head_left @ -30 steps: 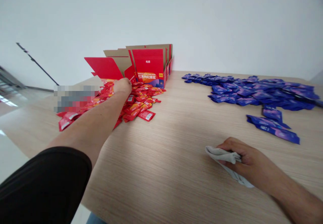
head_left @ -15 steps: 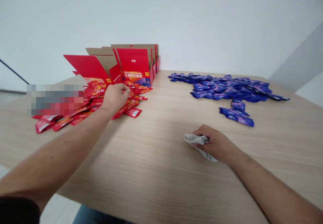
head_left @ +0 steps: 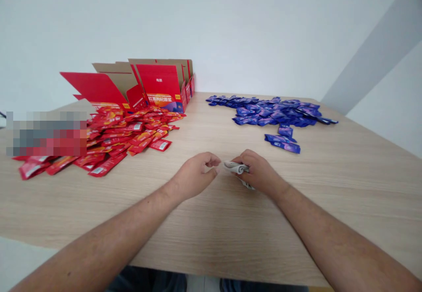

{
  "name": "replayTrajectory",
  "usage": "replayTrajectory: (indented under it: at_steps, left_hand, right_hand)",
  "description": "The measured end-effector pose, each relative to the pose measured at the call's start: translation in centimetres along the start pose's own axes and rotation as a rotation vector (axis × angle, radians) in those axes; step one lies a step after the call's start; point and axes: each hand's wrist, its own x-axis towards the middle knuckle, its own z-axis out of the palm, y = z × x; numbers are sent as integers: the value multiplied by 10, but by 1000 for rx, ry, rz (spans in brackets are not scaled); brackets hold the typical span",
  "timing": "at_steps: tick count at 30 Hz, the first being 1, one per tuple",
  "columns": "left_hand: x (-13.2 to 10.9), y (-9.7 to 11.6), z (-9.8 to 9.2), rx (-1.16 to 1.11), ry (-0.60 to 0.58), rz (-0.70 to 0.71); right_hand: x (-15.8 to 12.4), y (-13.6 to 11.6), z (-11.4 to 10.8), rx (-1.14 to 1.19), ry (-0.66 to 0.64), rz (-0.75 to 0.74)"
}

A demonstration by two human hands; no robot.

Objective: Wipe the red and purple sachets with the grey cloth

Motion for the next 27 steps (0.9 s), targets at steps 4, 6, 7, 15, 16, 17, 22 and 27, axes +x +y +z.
replayTrajectory:
  at_steps: [4,6,7,15,16,17,22,27]
  left_hand:
    - [7,-22,14,95,135,214]
    - [8,-36,13,113,126,213]
    - [8,-42,12,117,123,184]
    - [9,-51,11,112,94,151]
    - [9,-50,12,110,86,158]
    - [9,-50,13,110,82,164]
    - [10,-48,11,111,87,149]
    - [11,-48,14,83,88,156]
  right_hand:
    - [4,11,-13,-28,75,125]
    - [5,25,-23,-49,131,210]
    - [6,33,-27,-59,155,247]
    - [0,49,-28,14,3,312]
    - [0,45,-23,17,-25,287]
    - [0,40,-18,15,-40,256]
    - [0,36,-12,-41,24,116]
    - [0,50,-22,-182,135,121]
